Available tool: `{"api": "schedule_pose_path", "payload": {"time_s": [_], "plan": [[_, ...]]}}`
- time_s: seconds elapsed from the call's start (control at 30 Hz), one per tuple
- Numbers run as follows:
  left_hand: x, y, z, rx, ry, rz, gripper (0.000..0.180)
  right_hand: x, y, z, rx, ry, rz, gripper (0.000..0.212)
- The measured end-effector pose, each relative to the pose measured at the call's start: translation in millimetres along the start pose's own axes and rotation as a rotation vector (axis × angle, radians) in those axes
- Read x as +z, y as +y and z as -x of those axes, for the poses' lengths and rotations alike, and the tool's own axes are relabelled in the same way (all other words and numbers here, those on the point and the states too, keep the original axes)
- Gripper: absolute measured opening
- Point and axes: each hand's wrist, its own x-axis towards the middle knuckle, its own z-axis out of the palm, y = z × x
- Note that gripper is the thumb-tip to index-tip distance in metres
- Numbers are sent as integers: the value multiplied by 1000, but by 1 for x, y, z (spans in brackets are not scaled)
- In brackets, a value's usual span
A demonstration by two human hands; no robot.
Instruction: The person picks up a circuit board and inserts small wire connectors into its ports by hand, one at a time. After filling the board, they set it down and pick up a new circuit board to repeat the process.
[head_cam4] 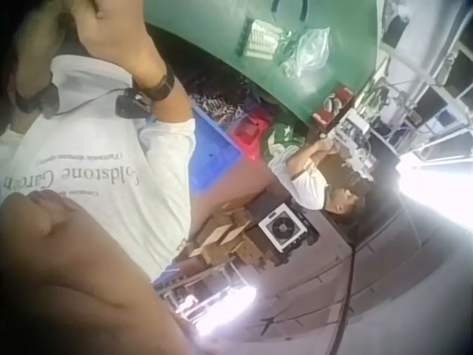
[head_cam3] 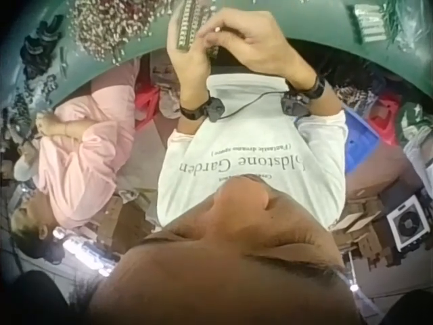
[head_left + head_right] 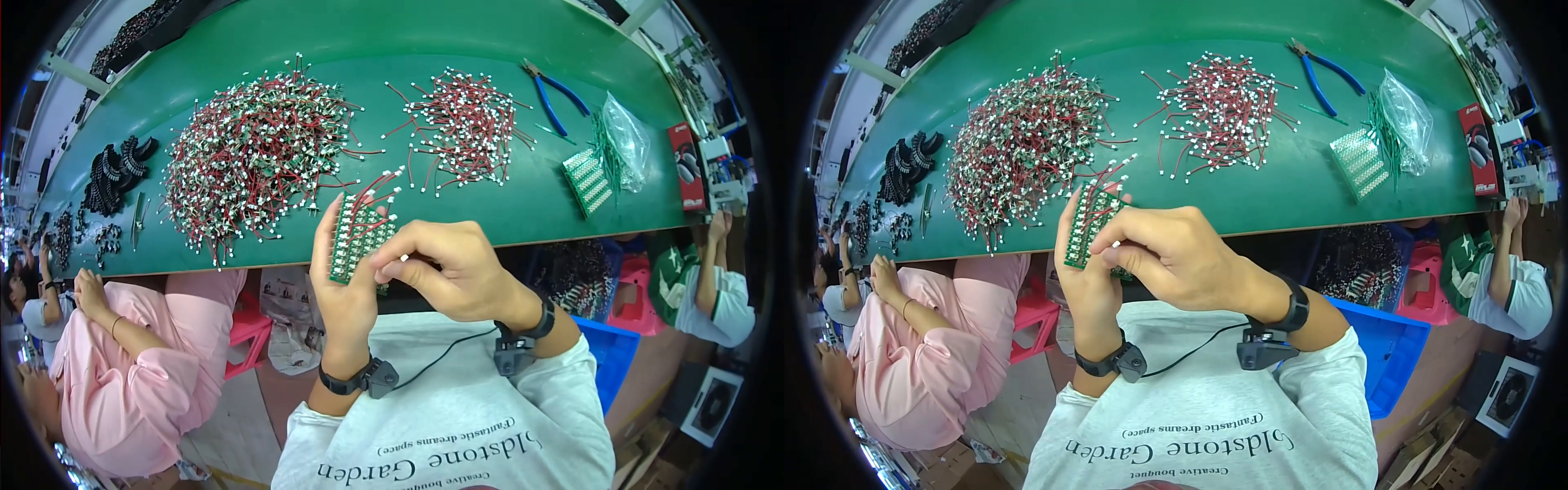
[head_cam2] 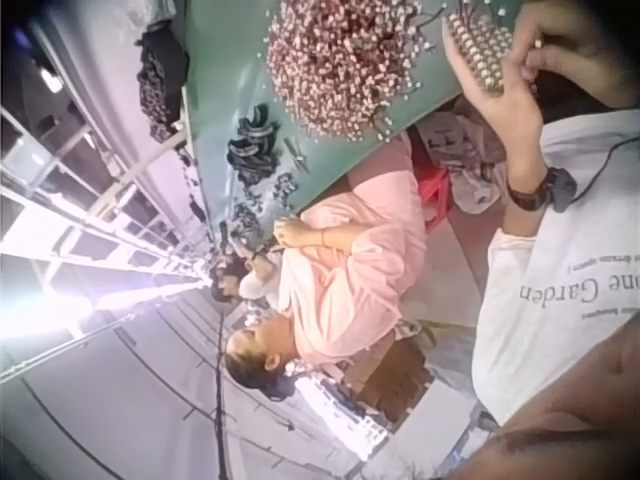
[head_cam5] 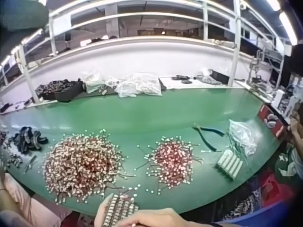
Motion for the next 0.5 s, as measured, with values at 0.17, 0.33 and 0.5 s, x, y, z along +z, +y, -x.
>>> {"api": "schedule_pose_path", "payload": {"time_s": [0.17, 0.33, 0.5], "plan": [[1, -6, -1, 74, -79, -60, 59, 2, 8, 1, -129, 42, 172, 19], [9, 2, 2, -13, -48, -59, 62, -6, 7, 7, -118, -43, 81, 35], [6, 1, 4, 25, -72, -84, 64, 2, 1, 11, -46, 15, 23, 38]]}}
